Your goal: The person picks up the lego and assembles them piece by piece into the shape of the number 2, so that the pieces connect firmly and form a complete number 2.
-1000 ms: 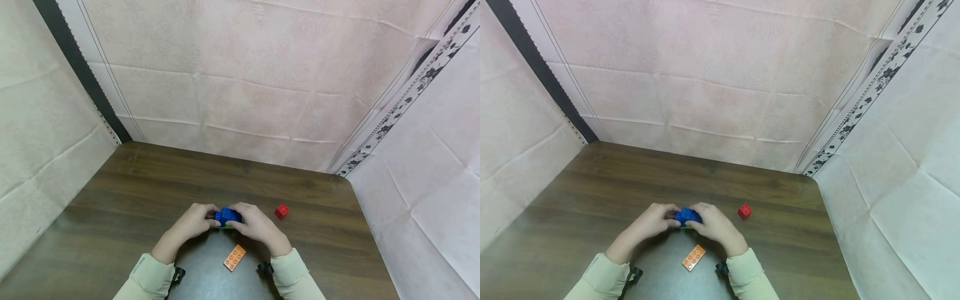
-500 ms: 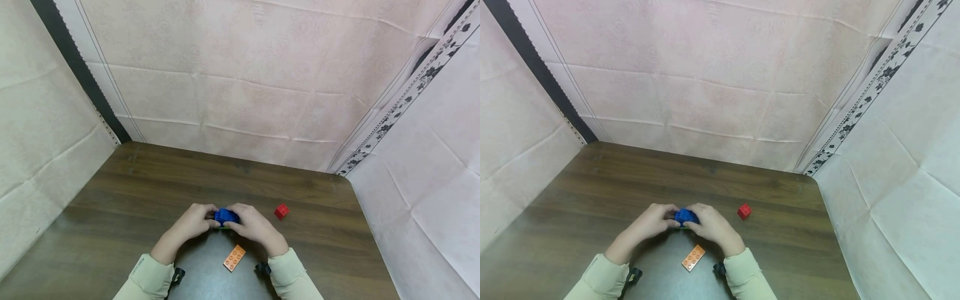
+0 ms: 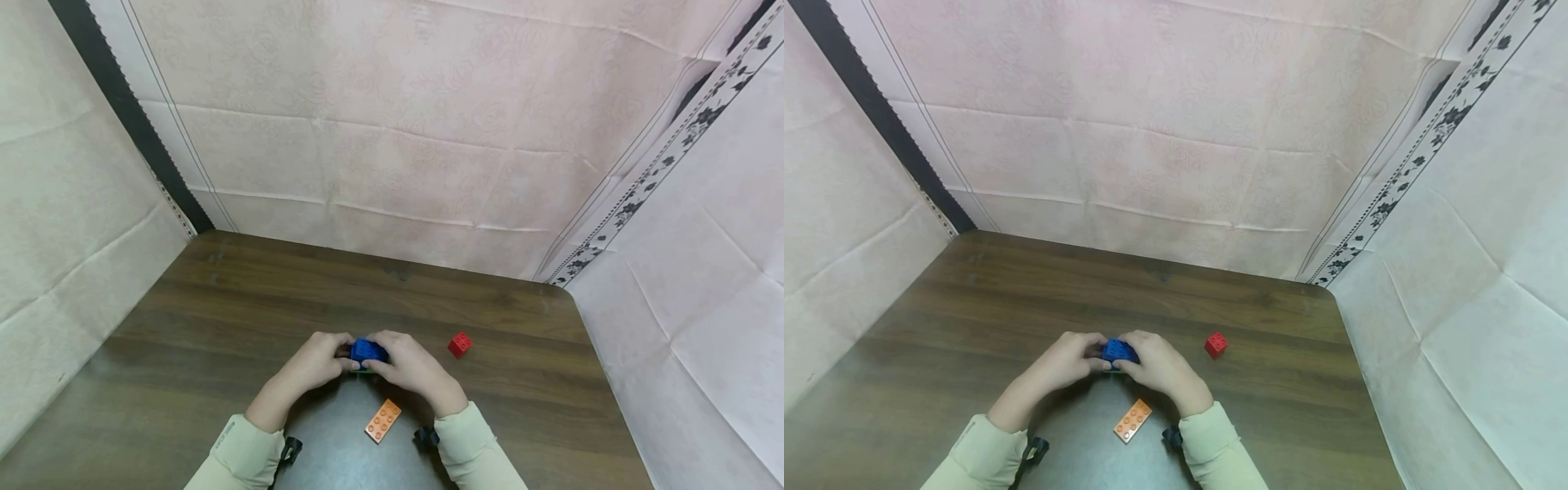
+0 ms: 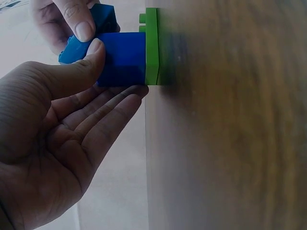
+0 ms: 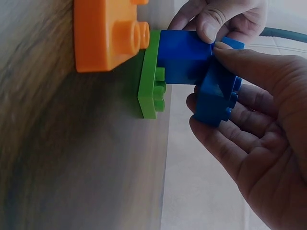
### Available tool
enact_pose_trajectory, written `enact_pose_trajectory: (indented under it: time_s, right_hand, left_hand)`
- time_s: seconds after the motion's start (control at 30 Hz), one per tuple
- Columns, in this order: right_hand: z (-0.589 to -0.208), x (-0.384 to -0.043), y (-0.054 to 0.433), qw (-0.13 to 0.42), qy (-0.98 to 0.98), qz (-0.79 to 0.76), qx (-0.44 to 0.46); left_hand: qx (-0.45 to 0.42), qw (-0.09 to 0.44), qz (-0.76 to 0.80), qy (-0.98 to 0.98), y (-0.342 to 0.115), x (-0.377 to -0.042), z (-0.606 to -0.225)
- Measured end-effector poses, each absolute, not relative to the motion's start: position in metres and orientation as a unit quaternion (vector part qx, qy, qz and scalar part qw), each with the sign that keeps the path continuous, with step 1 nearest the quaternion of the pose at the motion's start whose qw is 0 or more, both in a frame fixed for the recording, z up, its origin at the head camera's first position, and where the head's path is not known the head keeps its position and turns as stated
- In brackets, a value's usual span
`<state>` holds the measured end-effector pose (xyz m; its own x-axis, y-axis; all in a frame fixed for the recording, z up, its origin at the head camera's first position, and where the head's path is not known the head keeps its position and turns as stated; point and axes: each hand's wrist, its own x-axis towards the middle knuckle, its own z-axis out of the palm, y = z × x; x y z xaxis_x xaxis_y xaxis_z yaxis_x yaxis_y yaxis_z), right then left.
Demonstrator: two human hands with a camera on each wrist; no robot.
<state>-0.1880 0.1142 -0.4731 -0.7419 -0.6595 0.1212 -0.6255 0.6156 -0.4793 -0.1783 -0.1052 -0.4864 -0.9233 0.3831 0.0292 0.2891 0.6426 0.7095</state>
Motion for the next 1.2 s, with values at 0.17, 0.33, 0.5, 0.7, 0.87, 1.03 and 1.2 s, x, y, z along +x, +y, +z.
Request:
enact_pose_trajectory:
  time_s: [0.17,0.33,0.5,0.7,0.87,1.03,1.2]
  right_hand:
    - [-0.472,-0.188,0.113,0.038,0.899,-0.251,-0.357]
    - [-0.470,-0.189,0.112,0.039,0.899,-0.249,-0.357]
    - [-0.469,-0.189,0.111,0.042,0.900,-0.249,-0.356]
    - [-0.469,-0.190,0.109,0.038,0.900,-0.241,-0.361]
    - [-0.466,-0.190,0.106,0.040,0.902,-0.227,-0.366]
    - [-0.460,-0.189,0.102,0.048,0.906,-0.210,-0.364]
    - [-0.458,-0.188,0.101,0.057,0.912,-0.199,-0.353]
  left_hand:
    - [0.188,0.058,0.379,0.904,-0.105,-0.179,-0.486]
    - [0.185,0.056,0.383,0.903,-0.105,-0.179,-0.485]
    - [0.182,0.056,0.388,0.902,-0.105,-0.179,-0.486]
    - [0.175,0.055,0.390,0.903,-0.105,-0.179,-0.486]
    - [0.164,0.062,0.393,0.903,-0.105,-0.179,-0.487]
    - [0.156,0.068,0.391,0.905,-0.104,-0.179,-0.487]
    - [0.156,0.067,0.390,0.905,-0.104,-0.179,-0.488]
